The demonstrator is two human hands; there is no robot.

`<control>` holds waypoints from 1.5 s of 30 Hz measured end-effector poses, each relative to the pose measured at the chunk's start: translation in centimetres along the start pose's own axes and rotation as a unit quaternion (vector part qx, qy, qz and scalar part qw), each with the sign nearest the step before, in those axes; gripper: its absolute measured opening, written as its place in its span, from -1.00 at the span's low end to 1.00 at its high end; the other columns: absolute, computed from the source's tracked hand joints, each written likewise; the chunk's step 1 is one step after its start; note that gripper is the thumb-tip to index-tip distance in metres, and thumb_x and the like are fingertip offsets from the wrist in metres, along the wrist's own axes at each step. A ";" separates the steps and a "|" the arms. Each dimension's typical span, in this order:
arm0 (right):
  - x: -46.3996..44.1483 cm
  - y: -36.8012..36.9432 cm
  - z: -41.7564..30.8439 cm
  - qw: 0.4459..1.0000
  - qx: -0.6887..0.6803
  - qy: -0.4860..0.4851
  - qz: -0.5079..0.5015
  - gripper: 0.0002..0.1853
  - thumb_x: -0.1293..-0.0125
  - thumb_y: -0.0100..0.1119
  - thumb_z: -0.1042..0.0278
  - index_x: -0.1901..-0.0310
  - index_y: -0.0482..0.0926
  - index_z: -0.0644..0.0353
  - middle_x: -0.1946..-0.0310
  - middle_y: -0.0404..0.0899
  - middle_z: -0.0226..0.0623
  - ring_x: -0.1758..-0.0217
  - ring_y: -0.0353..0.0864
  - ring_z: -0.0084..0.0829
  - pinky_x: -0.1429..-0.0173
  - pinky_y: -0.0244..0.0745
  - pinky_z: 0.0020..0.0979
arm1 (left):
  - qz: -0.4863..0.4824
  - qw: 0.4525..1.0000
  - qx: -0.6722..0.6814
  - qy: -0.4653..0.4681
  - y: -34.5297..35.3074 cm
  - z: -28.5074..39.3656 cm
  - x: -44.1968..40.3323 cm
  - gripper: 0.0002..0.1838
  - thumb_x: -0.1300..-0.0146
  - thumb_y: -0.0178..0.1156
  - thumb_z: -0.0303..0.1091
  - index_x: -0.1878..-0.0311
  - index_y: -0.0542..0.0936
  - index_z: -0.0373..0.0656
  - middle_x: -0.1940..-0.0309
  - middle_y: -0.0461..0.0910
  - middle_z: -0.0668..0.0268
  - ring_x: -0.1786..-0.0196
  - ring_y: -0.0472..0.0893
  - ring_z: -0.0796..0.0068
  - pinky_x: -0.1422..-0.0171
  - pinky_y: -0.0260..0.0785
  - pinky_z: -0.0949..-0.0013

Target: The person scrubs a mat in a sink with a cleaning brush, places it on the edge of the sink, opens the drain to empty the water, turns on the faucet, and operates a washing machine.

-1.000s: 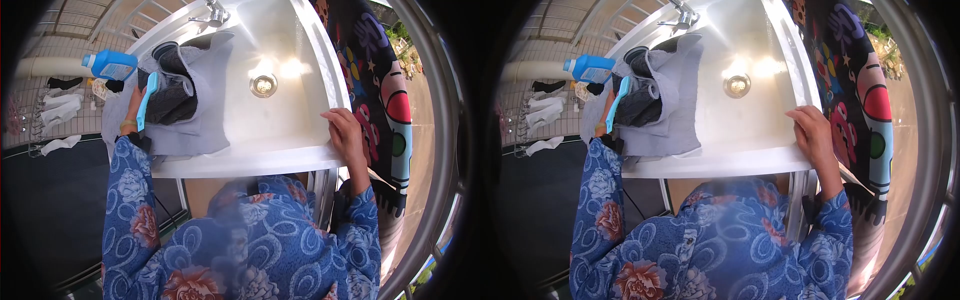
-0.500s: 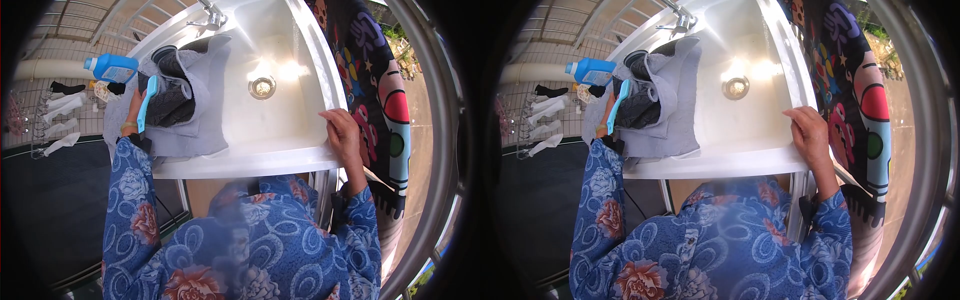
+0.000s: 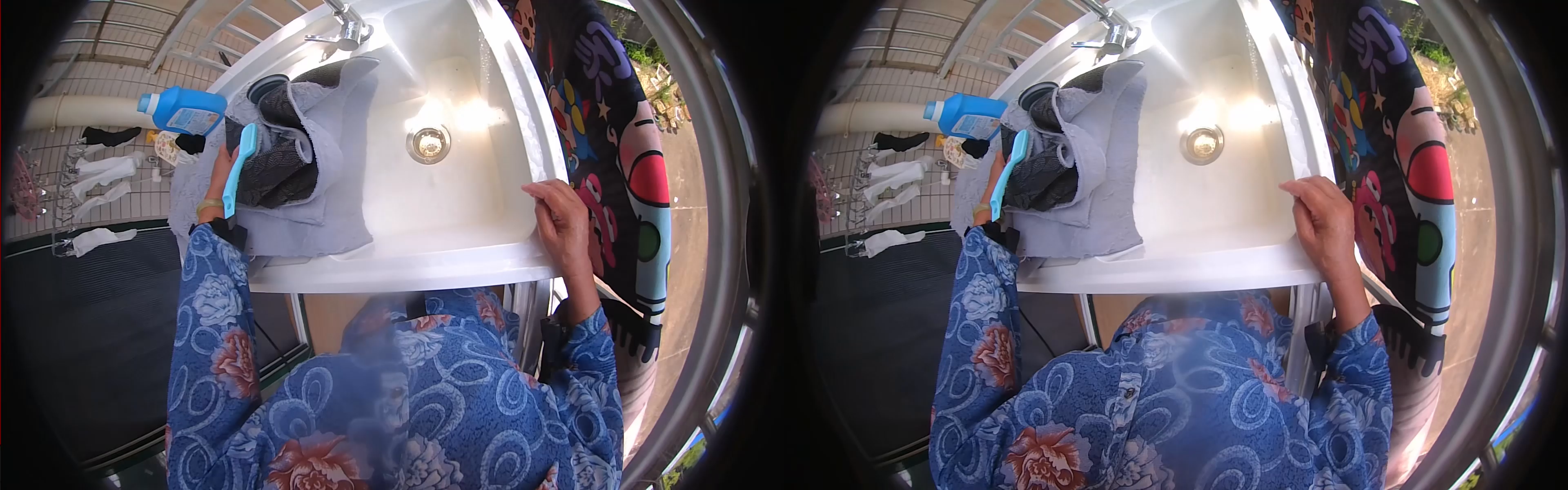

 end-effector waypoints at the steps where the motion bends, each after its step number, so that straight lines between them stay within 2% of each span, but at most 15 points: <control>1: 0.0 0.0 0.0 1.000 -0.001 0.001 0.001 -0.72 -0.06 0.07 0.75 0.21 0.62 0.26 0.39 0.57 -0.17 0.31 0.59 -0.21 0.20 0.47 -0.35 | 0.005 1.000 0.011 0.013 0.0 0.8 0.3 -0.50 -0.40 0.09 -0.09 -0.17 0.41 -0.34 0.04 0.58 -0.08 -0.08 0.58 0.00 -0.17 0.36 0.18; 12: -0.1 0.2 -0.3 0.999 0.031 0.006 -0.016 -0.73 -0.07 0.07 0.74 0.22 0.62 0.24 0.41 0.56 -0.16 0.32 0.59 -0.19 0.21 0.47 -0.32 | -0.010 0.999 0.047 -0.011 -0.1 0.8 0.4 -0.48 -0.40 0.09 -0.09 -0.23 0.38 -0.31 -0.07 0.54 -0.09 -0.15 0.54 0.05 -0.22 0.33 0.20; 15: -0.6 0.6 -0.6 0.993 0.081 0.035 -0.072 -0.74 -0.07 0.10 0.71 0.22 0.63 0.22 0.38 0.57 -0.16 0.29 0.60 -0.17 0.19 0.49 -0.27 | -0.001 0.999 0.024 -0.031 -0.2 3.9 1.7 -0.44 -0.39 0.07 -0.04 -0.25 0.37 -0.31 -0.07 0.54 -0.12 -0.14 0.55 -0.03 -0.21 0.34 0.16; 16: -1.6 0.5 -1.4 0.977 0.139 0.051 -0.155 -0.72 -0.13 0.14 0.64 0.11 0.62 0.21 0.29 0.60 -0.13 0.24 0.62 -0.15 0.15 0.52 -0.21 | 0.005 0.999 0.016 -0.038 -0.3 5.0 2.2 -0.43 -0.39 0.07 -0.02 -0.25 0.36 -0.31 -0.06 0.54 -0.14 -0.13 0.55 -0.06 -0.20 0.35 0.14; 20: -7.2 3.8 -3.0 0.912 0.252 -0.032 -0.322 -0.59 -0.26 0.13 0.47 -0.16 0.48 0.19 0.15 0.57 -0.06 0.11 0.60 -0.05 0.04 0.53 -0.16 | -0.007 0.998 -0.050 -0.045 0.1 4.5 1.7 -0.35 -0.37 0.04 0.09 -0.27 0.33 -0.28 0.00 0.56 -0.18 -0.08 0.55 -0.18 -0.13 0.37 0.03; 22: -10.3 8.2 -2.0 0.910 0.248 -0.104 -0.314 -0.57 -0.25 0.11 0.49 -0.19 0.46 0.18 0.04 0.55 -0.06 0.04 0.59 -0.05 0.02 0.53 -0.17 | -0.002 0.993 -0.080 -0.086 0.1 6.9 2.3 -0.34 -0.37 0.03 0.11 -0.28 0.32 -0.27 0.00 0.56 -0.18 -0.08 0.55 -0.17 -0.12 0.37 0.02; 24: -12.9 14.5 1.1 0.878 0.294 -0.123 -0.357 -0.48 -0.23 0.13 0.48 -0.26 0.39 0.15 -0.18 0.45 -0.08 -0.03 0.59 -0.09 -0.01 0.53 -0.18 | -0.003 0.992 -0.083 -0.094 0.3 5.9 2.2 -0.33 -0.36 0.03 0.13 -0.29 0.30 -0.25 0.00 0.56 -0.18 -0.07 0.56 -0.16 -0.11 0.38 0.00; 26: -13.8 20.6 4.3 0.819 0.370 -0.137 -0.417 -0.38 -0.34 0.12 0.22 -0.40 0.21 0.09 -0.39 0.24 -0.05 -0.35 0.36 -0.05 -0.19 0.50 -0.16 | 0.007 0.992 -0.085 -0.096 0.6 6.0 2.4 -0.32 -0.36 0.03 0.13 -0.31 0.28 -0.24 -0.01 0.57 -0.17 -0.08 0.56 -0.16 -0.12 0.38 -0.02; 29: -10.2 27.6 8.0 0.742 0.356 -0.177 -0.540 -0.22 -0.38 0.06 0.01 -0.50 -0.03 0.12 -0.54 -0.10 -0.20 -0.55 0.02 -0.08 -0.40 0.28 0.00 | 0.014 0.989 -0.098 -0.105 0.4 7.3 2.8 -0.32 -0.36 0.02 0.12 -0.33 0.27 -0.22 -0.02 0.56 -0.18 -0.08 0.55 -0.18 -0.13 0.37 -0.04; 31: -7.4 30.8 8.8 0.738 0.299 -0.273 -0.540 -0.27 -0.42 -0.02 0.02 -0.48 0.00 0.17 -0.53 -0.10 -0.15 -0.56 0.00 -0.12 -0.49 0.10 0.01 | 0.010 0.986 -0.107 -0.128 0.3 8.1 3.1 -0.33 -0.36 0.02 0.12 -0.33 0.27 -0.22 -0.02 0.56 -0.18 -0.08 0.55 -0.18 -0.13 0.37 -0.04; 36: -7.9 36.7 11.7 0.793 0.274 -0.255 -0.480 -0.38 -0.38 -0.01 0.15 -0.39 0.18 0.26 -0.48 0.07 -0.14 -0.54 0.06 -0.19 -0.47 0.10 0.03 | 0.027 0.986 -0.113 -0.118 0.4 8.4 3.6 -0.35 -0.37 0.02 0.10 -0.33 0.27 -0.19 0.05 0.61 -0.12 -0.03 0.58 -0.15 -0.05 0.40 -0.02; 39: -12.4 33.4 13.8 0.887 0.211 -0.015 -0.410 -0.50 -0.37 -0.01 0.17 -0.27 0.37 0.23 -0.37 0.26 -0.09 -0.41 0.29 -0.23 -0.32 0.30 -0.08 | 0.035 0.987 -0.109 -0.110 0.5 8.4 3.8 -0.36 -0.38 0.03 0.09 -0.33 0.28 -0.18 0.07 0.62 -0.10 -0.02 0.59 -0.13 -0.04 0.40 -0.01; 41: -14.5 30.9 13.9 0.811 0.349 -0.040 -0.468 -0.49 -0.37 0.01 0.12 -0.26 0.37 0.22 -0.35 0.29 -0.10 -0.30 0.42 -0.18 -0.22 0.40 -0.15 | 0.029 0.985 -0.116 -0.124 0.5 8.8 4.0 -0.37 -0.38 0.03 0.08 -0.34 0.28 -0.16 0.06 0.62 -0.09 -0.02 0.59 -0.12 -0.04 0.40 0.00; 43: -11.3 33.8 15.4 0.880 0.309 -0.044 -0.359 -0.43 -0.39 -0.01 0.00 -0.30 0.33 0.20 -0.38 0.27 -0.13 -0.38 0.31 -0.20 -0.28 0.31 -0.05 | 0.027 0.984 -0.118 -0.129 0.5 8.9 3.9 -0.37 -0.38 0.03 0.08 -0.34 0.27 -0.16 0.05 0.62 -0.08 -0.02 0.59 -0.12 -0.05 0.40 0.00; 45: -11.9 35.6 14.3 0.806 0.206 -0.222 -0.509 -0.42 -0.41 -0.04 -0.03 -0.33 0.30 0.15 -0.40 0.26 -0.22 -0.40 0.29 -0.22 -0.28 0.29 -0.01 | 0.034 0.985 -0.111 -0.124 0.6 8.7 3.9 -0.36 -0.38 0.03 0.07 -0.35 0.26 -0.15 0.04 0.61 -0.08 -0.02 0.59 -0.12 -0.05 0.40 0.01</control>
Point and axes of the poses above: each hand's wrist, its own x-axis away from the middle knuckle, its own y-axis out of the palm, z = x × y, the point moved 1 cm from there along -x, towards the middle knuckle
